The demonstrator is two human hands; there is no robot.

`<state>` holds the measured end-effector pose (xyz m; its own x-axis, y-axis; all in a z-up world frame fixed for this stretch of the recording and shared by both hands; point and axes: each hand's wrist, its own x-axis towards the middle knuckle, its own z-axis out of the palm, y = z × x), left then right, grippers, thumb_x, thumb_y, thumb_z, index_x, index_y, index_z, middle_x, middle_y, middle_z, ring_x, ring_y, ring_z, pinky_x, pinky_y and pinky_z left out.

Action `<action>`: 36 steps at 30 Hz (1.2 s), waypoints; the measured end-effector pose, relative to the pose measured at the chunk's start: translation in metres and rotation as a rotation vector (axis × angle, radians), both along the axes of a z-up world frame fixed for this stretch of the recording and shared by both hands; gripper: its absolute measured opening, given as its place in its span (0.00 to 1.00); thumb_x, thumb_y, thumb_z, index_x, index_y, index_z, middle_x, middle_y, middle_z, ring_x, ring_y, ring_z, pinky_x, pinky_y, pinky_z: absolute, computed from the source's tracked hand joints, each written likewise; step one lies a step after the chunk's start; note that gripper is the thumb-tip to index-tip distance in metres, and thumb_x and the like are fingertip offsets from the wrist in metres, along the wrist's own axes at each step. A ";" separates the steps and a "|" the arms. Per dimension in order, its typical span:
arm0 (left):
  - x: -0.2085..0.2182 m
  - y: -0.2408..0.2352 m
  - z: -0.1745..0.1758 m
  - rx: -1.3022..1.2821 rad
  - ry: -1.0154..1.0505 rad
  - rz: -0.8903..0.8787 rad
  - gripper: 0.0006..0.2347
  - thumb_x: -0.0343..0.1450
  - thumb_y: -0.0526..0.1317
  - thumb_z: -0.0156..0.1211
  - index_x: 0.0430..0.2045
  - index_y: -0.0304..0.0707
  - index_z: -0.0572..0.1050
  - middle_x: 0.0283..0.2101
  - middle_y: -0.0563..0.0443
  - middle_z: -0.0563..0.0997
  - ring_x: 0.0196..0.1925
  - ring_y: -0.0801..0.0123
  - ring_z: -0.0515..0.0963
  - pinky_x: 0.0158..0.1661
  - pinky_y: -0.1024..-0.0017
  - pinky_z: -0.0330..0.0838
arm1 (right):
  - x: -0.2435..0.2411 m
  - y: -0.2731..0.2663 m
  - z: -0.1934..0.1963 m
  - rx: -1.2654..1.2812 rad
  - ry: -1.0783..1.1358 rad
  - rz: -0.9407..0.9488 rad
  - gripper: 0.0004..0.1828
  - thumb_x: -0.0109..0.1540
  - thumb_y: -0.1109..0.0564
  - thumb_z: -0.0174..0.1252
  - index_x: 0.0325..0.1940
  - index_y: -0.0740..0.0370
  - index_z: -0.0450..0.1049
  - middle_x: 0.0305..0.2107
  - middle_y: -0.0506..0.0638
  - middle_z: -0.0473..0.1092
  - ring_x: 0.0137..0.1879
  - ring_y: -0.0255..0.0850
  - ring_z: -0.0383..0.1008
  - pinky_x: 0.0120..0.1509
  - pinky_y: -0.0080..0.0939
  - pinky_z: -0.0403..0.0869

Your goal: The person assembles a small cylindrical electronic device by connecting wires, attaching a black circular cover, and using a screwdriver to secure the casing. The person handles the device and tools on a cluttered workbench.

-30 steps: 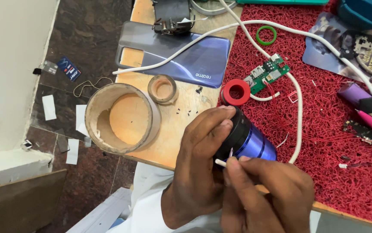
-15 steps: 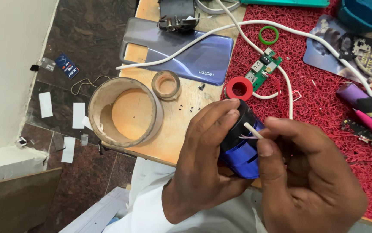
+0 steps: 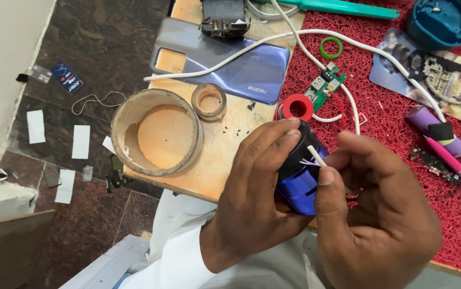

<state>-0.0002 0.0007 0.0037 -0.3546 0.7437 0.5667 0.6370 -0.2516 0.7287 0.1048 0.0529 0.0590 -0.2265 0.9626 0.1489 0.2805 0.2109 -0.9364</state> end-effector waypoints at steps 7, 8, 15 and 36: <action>-0.002 -0.001 -0.001 0.000 -0.008 -0.019 0.29 0.72 0.35 0.70 0.65 0.29 0.60 0.64 0.35 0.69 0.67 0.45 0.74 0.68 0.58 0.72 | 0.000 0.001 0.010 0.163 -0.296 0.090 0.17 0.58 0.72 0.64 0.52 0.73 0.75 0.37 0.54 0.72 0.41 0.37 0.72 0.47 0.36 0.71; -0.003 -0.001 -0.001 0.006 -0.002 -0.020 0.29 0.72 0.35 0.70 0.65 0.29 0.60 0.65 0.35 0.69 0.67 0.45 0.73 0.69 0.57 0.71 | 0.001 0.001 0.010 0.142 -0.274 0.083 0.20 0.57 0.70 0.65 0.53 0.73 0.74 0.37 0.54 0.72 0.42 0.36 0.72 0.48 0.35 0.71; -0.003 -0.001 -0.004 -0.006 0.066 -0.012 0.32 0.70 0.38 0.75 0.64 0.28 0.61 0.67 0.34 0.69 0.71 0.42 0.72 0.69 0.55 0.70 | 0.028 0.002 0.019 0.275 -0.347 0.064 0.23 0.55 0.66 0.68 0.53 0.72 0.73 0.45 0.57 0.74 0.53 0.40 0.76 0.61 0.35 0.73; -0.001 0.001 0.000 0.042 0.071 -0.019 0.36 0.60 0.32 0.77 0.63 0.31 0.63 0.63 0.35 0.72 0.67 0.44 0.74 0.67 0.56 0.71 | 0.174 0.132 -0.016 0.540 -1.068 0.144 0.15 0.59 0.59 0.67 0.50 0.63 0.81 0.40 0.58 0.76 0.49 0.56 0.76 0.55 0.52 0.74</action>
<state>-0.0015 0.0019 0.0039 -0.2981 0.7252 0.6206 0.6815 -0.2935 0.6703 0.2787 0.1850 0.0430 -0.5815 0.7895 0.1964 0.8016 0.5973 -0.0275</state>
